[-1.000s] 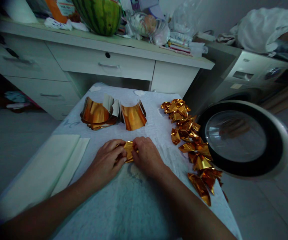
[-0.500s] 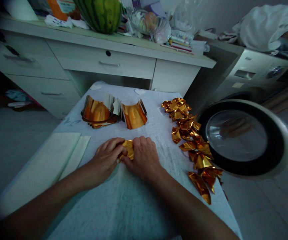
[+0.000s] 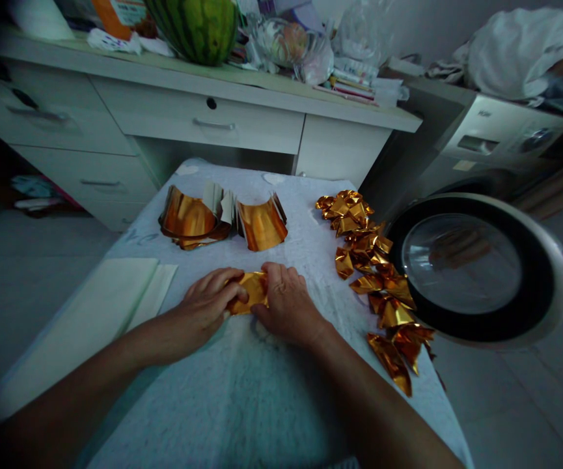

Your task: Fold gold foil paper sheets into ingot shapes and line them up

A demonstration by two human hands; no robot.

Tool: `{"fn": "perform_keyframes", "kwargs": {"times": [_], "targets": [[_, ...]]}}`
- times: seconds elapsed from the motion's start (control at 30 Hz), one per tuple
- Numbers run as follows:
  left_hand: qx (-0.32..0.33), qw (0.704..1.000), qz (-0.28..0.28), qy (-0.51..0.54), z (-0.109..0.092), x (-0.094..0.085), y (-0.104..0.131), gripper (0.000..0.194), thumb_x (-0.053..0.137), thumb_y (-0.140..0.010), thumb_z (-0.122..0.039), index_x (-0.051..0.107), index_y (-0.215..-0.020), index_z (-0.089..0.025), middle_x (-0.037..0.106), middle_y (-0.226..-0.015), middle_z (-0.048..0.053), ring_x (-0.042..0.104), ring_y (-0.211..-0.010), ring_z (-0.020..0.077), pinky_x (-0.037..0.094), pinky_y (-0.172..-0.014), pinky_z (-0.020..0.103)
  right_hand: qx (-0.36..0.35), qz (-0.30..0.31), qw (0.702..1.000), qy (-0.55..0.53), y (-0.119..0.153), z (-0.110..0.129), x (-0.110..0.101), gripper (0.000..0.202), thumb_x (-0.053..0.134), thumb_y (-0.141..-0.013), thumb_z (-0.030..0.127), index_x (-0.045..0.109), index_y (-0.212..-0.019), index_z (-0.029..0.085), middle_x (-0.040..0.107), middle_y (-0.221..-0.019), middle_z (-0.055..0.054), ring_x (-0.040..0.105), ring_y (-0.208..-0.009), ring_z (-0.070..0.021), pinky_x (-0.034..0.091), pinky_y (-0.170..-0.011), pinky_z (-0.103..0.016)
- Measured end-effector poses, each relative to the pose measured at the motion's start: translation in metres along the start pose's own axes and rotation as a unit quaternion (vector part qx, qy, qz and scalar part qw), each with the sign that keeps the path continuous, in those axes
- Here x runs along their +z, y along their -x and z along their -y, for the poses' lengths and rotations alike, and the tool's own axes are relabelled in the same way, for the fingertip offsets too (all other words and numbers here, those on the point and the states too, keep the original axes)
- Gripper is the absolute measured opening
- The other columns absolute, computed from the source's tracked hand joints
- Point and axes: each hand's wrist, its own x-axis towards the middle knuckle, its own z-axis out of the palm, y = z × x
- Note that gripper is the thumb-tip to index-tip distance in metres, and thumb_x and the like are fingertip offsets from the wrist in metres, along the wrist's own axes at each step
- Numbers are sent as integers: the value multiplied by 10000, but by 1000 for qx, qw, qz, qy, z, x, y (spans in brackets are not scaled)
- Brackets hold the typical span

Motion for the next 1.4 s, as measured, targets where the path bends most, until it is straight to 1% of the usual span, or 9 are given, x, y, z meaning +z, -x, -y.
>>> {"fn": "perform_keyframes", "kwargs": {"times": [0.23, 0.63, 0.77, 0.83, 0.9, 1.0, 1.1, 1.27, 1.4], "targets": [[2, 1000, -3, 18, 2, -2, 0, 326, 422, -847, -69, 538, -1091, -251, 433, -1380, 60, 376, -1307, 263, 362, -1076, 494, -21, 62, 995, -73, -2, -16, -12, 588, 619, -756, 86, 384, -1288, 177, 584, -1109, -88, 519, -1002, -221, 405, -916, -396], [18, 998, 28, 44, 5, -14, 1, 375, 396, -846, -62, 543, -1122, -269, 412, -1429, 63, 347, -1359, 245, 352, -1103, 480, -77, 111, 986, -103, -1, -24, -26, 677, 531, -750, 7, 338, -1369, 201, 568, -1175, -94, 514, -1123, -221, 412, -1001, -412], [24, 998, 35, 49, 7, -17, 2, 398, 406, -827, -58, 562, -1124, -273, 432, -1438, 47, 360, -1362, 237, 367, -1101, 461, -83, 123, 984, -100, 1, -26, -29, 743, 465, -690, -34, 313, -1374, 214, 545, -1209, -89, 500, -1156, -220, 402, -1019, -413], [30, 998, 37, 48, 7, -19, 2, 431, 398, -809, -43, 564, -1132, -274, 435, -1441, 42, 357, -1366, 232, 369, -1102, 457, -79, 123, 984, -98, 2, -23, -28, 722, 524, -700, 12, 318, -1365, 205, 541, -1212, -100, 500, -1145, -233, 407, -1002, -416], [30, 998, 29, 49, 8, -19, 2, 444, 392, -798, -38, 567, -1133, -271, 436, -1443, 43, 360, -1362, 236, 363, -1107, 461, -58, 107, 989, -83, 2, -17, -24, 621, 613, -767, 146, 357, -1331, 185, 550, -1185, -112, 507, -1102, -251, 417, -963, -424], [25, 998, 22, 54, 6, -19, 1, 434, 392, -806, -55, 572, -1139, -268, 447, -1431, 46, 368, -1353, 246, 356, -1110, 474, -9, 35, 999, -23, 1, -5, -11, 414, 585, -874, 390, 459, -1194, 160, 571, -1099, -119, 510, -1002, -267, 426, -876, -430], [16, 998, 28, 59, 4, -20, 0, 361, 406, -842, -100, 574, -1117, -263, 459, -1403, 51, 386, -1327, 250, 358, -1100, 480, 14, -16, 999, 28, -1, 6, 5, 539, 572, -859, 541, 465, -1194, 133, 576, -1087, -140, 500, -979, -288, 409, -871, -455], [-17, 999, 18, 47, 3, -16, -4, 188, 450, -894, -185, 574, -1014, -260, 474, -1343, 39, 403, -1281, 259, 368, -1063, 490, 43, -37, 996, 75, -2, 14, 15, 657, 641, -784, 584, 482, -1215, 114, 584, -1103, -161, 490, -987, -317, 403, -878, -481], [-18, 999, 23, 40, 5, -14, -5, 214, 474, -862, -147, 566, -1018, -262, 458, -1356, 32, 390, -1292, 259, 347, -1074, 493, 30, -24, 997, 60, -2, 9, 10, 714, 692, -777, 473, 415, -1327, 111, 562, -1200, -173, 484, -1069, -327, 392, -925, -486]]}}
